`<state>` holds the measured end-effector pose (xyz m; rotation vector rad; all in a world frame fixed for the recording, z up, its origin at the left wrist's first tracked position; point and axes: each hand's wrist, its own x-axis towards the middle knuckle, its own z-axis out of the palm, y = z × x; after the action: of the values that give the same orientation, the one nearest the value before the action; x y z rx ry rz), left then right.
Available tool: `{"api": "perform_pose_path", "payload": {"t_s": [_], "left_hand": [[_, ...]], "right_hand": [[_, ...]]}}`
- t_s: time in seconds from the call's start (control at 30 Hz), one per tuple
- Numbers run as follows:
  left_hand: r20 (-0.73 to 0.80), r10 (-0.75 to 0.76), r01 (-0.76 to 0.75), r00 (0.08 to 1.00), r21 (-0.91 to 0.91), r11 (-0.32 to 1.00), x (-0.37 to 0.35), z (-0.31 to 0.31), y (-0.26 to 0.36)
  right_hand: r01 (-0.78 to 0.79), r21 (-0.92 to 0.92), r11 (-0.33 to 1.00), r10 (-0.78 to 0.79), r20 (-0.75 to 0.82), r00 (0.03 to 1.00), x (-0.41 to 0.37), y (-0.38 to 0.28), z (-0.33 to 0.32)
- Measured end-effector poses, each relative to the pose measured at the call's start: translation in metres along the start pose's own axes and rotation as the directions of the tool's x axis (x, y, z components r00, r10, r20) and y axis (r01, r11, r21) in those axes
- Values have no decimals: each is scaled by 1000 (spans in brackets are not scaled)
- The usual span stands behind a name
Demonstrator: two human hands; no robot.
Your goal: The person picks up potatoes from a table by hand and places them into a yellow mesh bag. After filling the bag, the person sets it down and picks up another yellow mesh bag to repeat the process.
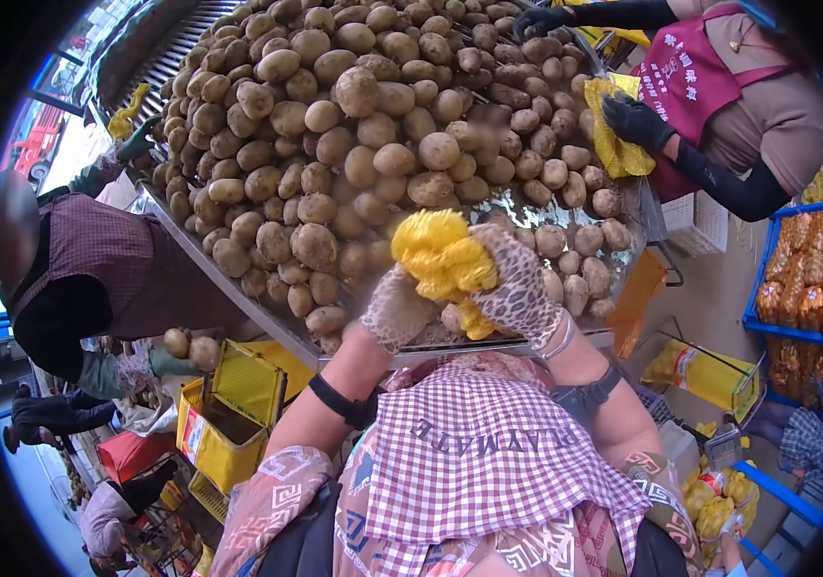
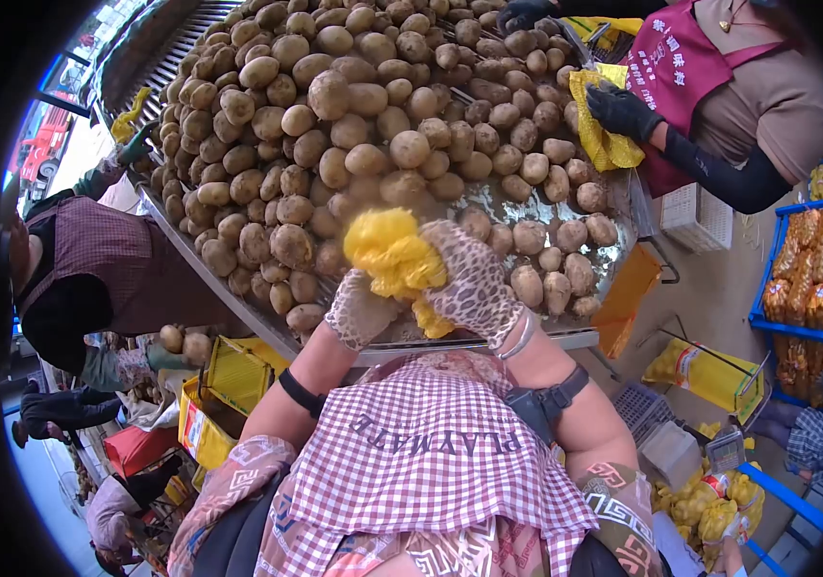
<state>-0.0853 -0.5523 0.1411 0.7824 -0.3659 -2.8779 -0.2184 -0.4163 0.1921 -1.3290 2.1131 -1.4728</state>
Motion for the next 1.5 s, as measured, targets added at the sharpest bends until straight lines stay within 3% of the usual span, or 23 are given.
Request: {"api": "perform_pose_path", "payload": {"t_s": [0.07, 0.13, 0.2, 0.27, 0.33, 0.4, 0.47, 0.57, 0.6, 0.67, 0.73, 0.77, 0.83, 0.87, 0.9, 0.97, 1.03, 1.23, 1.27, 1.33, 1.4, 1.47, 1.5], "left_hand": [[-97, -31, 29, 995, -26, 999, 8, -2, -9], [123, -131, 147, 984, -136, 980, -2, 4, 3], [-64, -150, 142, 987, -111, 984, -4, 9, 6], [57, -172, 177, 983, -92, 980, -3, -7, -1], [-140, -66, 55, 988, -78, 995, 3, 14, -6], [-17, -96, 94, 995, -68, 993, 2, 7, -2], [74, -141, 152, 987, -165, 975, -11, 16, 2], [178, -190, 229, 965, -234, 945, -5, -3, -1], [150, -214, 248, 965, -267, 931, -3, 0, -1], [167, -195, 230, 966, -221, 948, -6, -1, 5], [181, -140, 171, 974, -168, 971, -24, -13, 14], [170, -62, 104, 984, -247, 963, -44, -21, 22], [-220, 229, -259, 948, -115, 959, -85, -31, 46], [-107, 166, -187, 980, -229, 955, -108, -58, 65], [-95, 310, -322, 946, -160, 933, -129, -103, 77], [-510, 488, -557, 708, 20, 830, -173, -138, 91], [-650, 561, -589, 512, 210, 780, -215, -202, 98], [-947, 322, -456, 17, 279, 845, -258, -375, 110], [-944, 330, -461, 21, 284, 841, -252, -377, 113], [-299, 916, 193, -268, 914, 355, -215, -332, 104], [-30, 999, 138, 35, 990, 25, -159, -169, 80], [307, 874, -288, 378, 936, -204, -103, -108, 46], [386, 694, 30, 607, 862, -506, -85, -58, 37]], "right_hand": [[131, -211, 969, -105, 127, 986, 0, 6, 1], [-377, -71, 924, 355, -213, 910, 13, 37, -11], [-408, 79, 909, 415, -227, 881, 14, 34, -25], [14, -291, 956, -42, -89, 995, 7, 15, -16], [235, -372, 898, -160, 222, 962, -12, -11, -1], [86, -495, 865, -24, 130, 991, -18, 25, -2], [-533, 173, 828, 538, 18, 843, -6, 35, -28], [7, -279, 960, -7, 4, 1000, -14, 22, -22], [259, -353, 899, -238, 103, 966, -8, -9, -15], [423, -370, 827, -302, 340, 890, -23, 0, 3], [166, -548, 820, -12, 273, 962, -24, 38, -3], [-186, -395, 899, 239, 87, 967, -26, 59, -12], [-466, -221, 857, 431, -187, 883, -38, 102, -40], [-525, -99, 845, 485, -271, 832, -42, 106, -53], [-535, -15, 845, 503, -319, 803, -47, 111, -61], [-559, 217, 800, 598, -356, 718, -59, 114, -72], [-570, 390, 723, 685, -298, 665, -75, 118, -73], [-590, 274, 760, 646, -218, 731, -71, 103, -57], [-582, 279, 764, 641, -223, 735, -71, 105, -58], [-563, 278, 778, 622, -222, 751, -66, 94, -58], [-545, 273, 793, 603, -227, 765, -68, 96, -56], [-524, 264, 810, 580, -226, 783, -70, 99, -51], [-520, 215, 826, 561, -226, 797, -70, 99, -44]]}}
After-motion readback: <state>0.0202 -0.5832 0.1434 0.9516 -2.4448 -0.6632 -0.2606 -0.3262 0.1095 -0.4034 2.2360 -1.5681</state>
